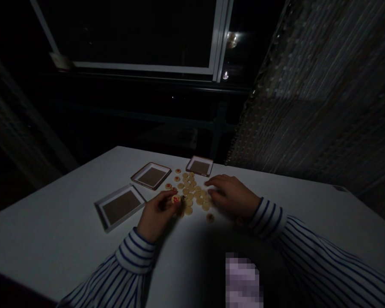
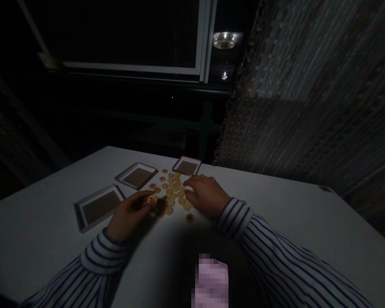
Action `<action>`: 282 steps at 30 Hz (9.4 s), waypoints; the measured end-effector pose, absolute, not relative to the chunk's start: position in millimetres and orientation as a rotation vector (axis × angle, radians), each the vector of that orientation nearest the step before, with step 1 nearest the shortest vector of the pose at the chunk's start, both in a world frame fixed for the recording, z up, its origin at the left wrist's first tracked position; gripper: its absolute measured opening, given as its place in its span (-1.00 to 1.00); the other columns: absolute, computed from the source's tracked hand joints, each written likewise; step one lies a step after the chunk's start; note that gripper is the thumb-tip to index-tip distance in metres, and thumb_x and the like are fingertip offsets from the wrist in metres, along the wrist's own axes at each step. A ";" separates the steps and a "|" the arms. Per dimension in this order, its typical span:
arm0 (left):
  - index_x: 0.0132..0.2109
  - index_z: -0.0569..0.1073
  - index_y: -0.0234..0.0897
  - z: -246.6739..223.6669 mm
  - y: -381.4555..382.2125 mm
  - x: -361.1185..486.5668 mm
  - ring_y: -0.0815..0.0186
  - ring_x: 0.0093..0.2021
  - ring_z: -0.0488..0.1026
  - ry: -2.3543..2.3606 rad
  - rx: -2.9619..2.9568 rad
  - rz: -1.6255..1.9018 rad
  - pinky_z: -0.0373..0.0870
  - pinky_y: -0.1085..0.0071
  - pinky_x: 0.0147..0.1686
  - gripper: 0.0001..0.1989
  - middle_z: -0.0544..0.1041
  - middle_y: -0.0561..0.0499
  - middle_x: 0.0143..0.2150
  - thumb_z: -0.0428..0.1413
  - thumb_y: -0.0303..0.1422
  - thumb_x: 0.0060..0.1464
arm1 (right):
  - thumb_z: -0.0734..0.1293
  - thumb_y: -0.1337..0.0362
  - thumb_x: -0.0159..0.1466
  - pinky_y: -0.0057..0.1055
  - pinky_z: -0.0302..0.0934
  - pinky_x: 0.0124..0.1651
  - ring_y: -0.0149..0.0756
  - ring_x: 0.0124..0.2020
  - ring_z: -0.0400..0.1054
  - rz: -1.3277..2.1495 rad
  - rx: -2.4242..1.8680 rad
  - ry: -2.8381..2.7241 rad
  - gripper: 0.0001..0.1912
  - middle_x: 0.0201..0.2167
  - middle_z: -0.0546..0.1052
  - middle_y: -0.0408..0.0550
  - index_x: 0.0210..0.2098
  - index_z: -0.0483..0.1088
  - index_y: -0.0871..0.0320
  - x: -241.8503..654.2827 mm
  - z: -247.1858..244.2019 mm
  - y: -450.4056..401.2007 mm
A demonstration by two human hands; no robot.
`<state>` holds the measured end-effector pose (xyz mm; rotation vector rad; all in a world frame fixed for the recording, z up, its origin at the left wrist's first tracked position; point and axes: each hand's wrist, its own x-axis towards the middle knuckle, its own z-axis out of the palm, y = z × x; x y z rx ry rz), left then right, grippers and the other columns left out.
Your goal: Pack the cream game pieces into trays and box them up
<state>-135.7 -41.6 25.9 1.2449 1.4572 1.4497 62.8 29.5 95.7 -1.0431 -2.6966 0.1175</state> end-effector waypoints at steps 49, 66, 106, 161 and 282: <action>-0.19 0.39 -0.29 31.0 -24.7 -23.8 0.45 -0.53 0.29 1.284 1.483 1.141 0.21 0.54 -0.54 -0.72 0.39 0.07 -0.52 0.05 -0.28 -0.08 | 0.17 0.23 0.16 -0.34 0.17 -0.07 -0.31 -0.17 0.30 0.433 -1.106 -2.238 -0.73 -0.20 0.45 -0.07 -0.18 0.36 0.13 159.1 87.4 35.2; -0.18 0.39 -0.36 20.1 2.6 -2.6 0.37 -0.40 0.40 1.250 1.483 1.247 0.33 0.48 -0.41 -0.70 0.48 0.00 -0.40 0.06 -0.32 -0.11 | 0.16 0.24 0.16 -0.42 0.21 -0.20 -0.33 -0.21 0.32 0.495 -1.131 -2.179 -0.73 -0.22 0.46 -0.08 -0.20 0.37 0.15 171.3 92.4 39.6; -0.32 0.50 -0.30 14.1 -5.8 7.7 0.31 -0.31 0.46 1.155 1.073 1.322 0.40 0.47 -0.29 -0.83 0.55 -0.01 -0.35 0.12 -0.37 -0.14 | 0.21 0.28 0.12 -0.44 0.21 -0.24 -0.36 -0.30 0.36 0.702 -0.929 -2.578 -0.77 -0.30 0.48 -0.09 -0.21 0.35 0.12 167.7 63.2 52.0; -0.22 0.44 -0.18 7.3 -13.2 16.8 0.21 -0.30 0.44 1.329 1.823 1.054 0.39 0.32 -0.31 -0.77 0.52 -0.02 -0.31 0.00 -0.28 -0.04 | 0.22 0.17 0.07 -0.42 0.13 -0.25 -0.30 -0.28 0.32 0.227 -1.170 -2.772 -0.68 -0.28 0.46 -0.08 -0.17 0.32 0.08 187.7 59.3 63.0; -0.08 0.35 -0.22 -0.4 -18.6 14.5 0.23 -0.10 0.37 1.329 1.878 1.005 0.30 0.36 -0.10 -0.71 0.45 -0.02 -0.10 -0.10 -0.36 0.04 | 0.13 0.09 0.16 -0.36 0.07 -0.36 -0.23 -0.34 0.34 -0.128 -1.292 -3.109 -0.73 -0.38 0.47 -0.04 -0.33 0.38 0.04 176.6 52.3 63.7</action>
